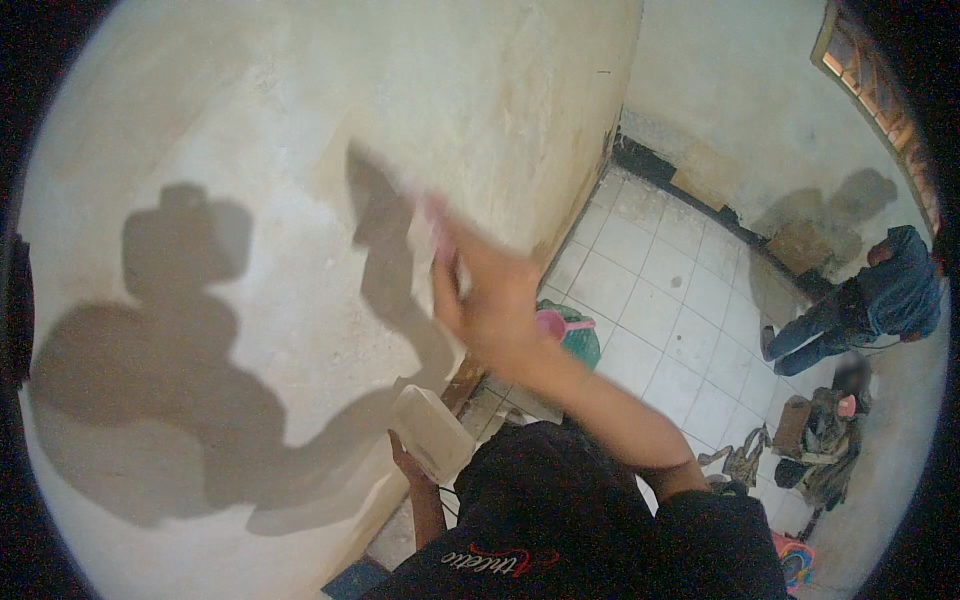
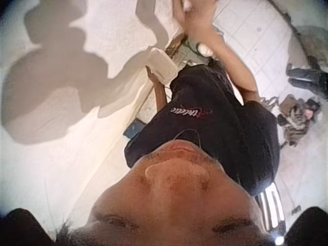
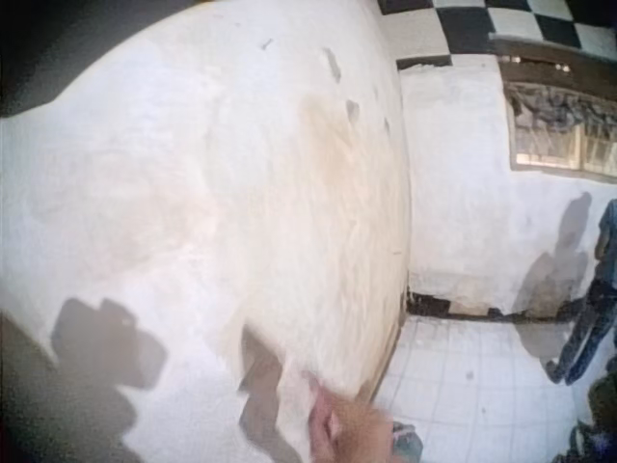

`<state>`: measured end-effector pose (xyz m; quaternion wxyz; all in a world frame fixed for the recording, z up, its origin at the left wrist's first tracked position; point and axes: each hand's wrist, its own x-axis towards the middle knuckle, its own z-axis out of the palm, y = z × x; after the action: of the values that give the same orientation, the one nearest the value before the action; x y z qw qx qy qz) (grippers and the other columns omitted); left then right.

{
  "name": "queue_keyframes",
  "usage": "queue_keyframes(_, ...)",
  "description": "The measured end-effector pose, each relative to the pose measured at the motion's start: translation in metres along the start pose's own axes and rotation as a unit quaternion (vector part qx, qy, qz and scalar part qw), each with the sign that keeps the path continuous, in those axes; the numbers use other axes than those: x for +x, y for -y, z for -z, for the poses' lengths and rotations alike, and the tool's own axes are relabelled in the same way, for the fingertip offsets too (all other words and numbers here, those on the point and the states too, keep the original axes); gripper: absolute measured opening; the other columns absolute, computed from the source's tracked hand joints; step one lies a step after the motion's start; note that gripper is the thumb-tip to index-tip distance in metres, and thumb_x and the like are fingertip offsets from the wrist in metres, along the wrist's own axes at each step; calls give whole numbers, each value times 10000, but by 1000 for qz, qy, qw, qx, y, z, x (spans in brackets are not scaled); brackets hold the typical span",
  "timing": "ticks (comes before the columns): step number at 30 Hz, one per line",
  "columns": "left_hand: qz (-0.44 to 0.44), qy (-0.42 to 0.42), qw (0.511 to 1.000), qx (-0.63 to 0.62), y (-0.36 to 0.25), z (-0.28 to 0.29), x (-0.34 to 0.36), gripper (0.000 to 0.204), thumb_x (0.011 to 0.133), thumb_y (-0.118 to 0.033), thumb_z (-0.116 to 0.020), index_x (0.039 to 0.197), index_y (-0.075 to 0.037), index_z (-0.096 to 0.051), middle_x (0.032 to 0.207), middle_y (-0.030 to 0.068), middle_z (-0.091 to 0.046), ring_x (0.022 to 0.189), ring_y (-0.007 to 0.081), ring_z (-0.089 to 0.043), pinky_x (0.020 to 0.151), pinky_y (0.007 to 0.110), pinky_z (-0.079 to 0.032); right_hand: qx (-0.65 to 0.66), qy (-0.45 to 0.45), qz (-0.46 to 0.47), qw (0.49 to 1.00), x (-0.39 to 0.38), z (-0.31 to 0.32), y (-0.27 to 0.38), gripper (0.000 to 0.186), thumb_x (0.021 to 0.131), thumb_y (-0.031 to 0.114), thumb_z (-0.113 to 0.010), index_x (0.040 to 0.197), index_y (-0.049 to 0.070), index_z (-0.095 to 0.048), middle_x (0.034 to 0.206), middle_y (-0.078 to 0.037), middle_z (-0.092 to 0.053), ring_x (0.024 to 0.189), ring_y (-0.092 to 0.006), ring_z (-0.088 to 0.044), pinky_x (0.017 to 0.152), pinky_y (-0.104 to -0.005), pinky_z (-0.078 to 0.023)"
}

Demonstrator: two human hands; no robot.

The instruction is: The person patches a wall by scraping and applying a material from a white container onto the wall surface using a putty knife.

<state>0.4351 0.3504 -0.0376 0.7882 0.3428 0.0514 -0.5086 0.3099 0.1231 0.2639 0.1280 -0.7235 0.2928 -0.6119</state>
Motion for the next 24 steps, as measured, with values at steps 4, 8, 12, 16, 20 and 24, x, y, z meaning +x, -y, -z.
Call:
queue_keyframes(4,-26,-23,997,63,2,-11,0,645,994,-540,-335,1407,-51,-405,1328,162,-514,1185,340,-523,1017,490,-433,-8,-22,88,996,52,-19,-28,515,752,-59,-602,1264,-5,-576,1098,-229,-650,880,-281,-677,743,-358,-528)
queue_keyframes(8,-40,-38,997,53,4,4,-8,624,1003,-533,-320,1384,-52,-431,1297,137,-551,1151,322,-558,987,450,-467,4,152,204,967,-22,-49,-38,680,669,-10,-619,1338,-10,-496,1376,-238,-488,1292,-447,-449,1048,-489,-416)
queue_keyframes(12,-83,-30,989,117,-1,3,-22,626,1002,-538,-314,1380,-53,-434,1298,143,-547,1158,323,-555,988,457,-469,18,269,198,942,-110,-20,-79,665,675,-11,-609,1332,-7,-509,1367,-231,-502,1320,-451,-415,1073,-482,-391)
queue_keyframes(16,-41,-26,998,34,-3,10,-22,659,989,-555,-323,1407,-51,-400,1332,159,-518,1189,337,-532,1007,477,-448,77,271,-117,953,-167,-26,-99,404,780,-45,-568,1183,-78,-563,1114,-251,-617,1067,-385,-609,950,-503,-494)
queue_keyframes(20,-32,15,999,9,1,-3,-18,703,971,-575,-351,1436,-48,-355,1370,171,-484,1214,359,-507,1031,491,-418,451,37,-650,611,-158,-68,-148,152,927,23,-471,938,-88,-573,799,-200,-624,738,-340,-639,745,-497,-573)
queue_keyframes(24,-42,-19,998,31,-1,18,-21,713,965,-583,-358,1441,-52,-350,1375,176,-479,1215,369,-502,1036,495,-412,423,60,-669,608,-58,-83,-117,192,926,29,-439,827,-102,-538,763,-224,-594,757,-347,-634,744,-468,-586)
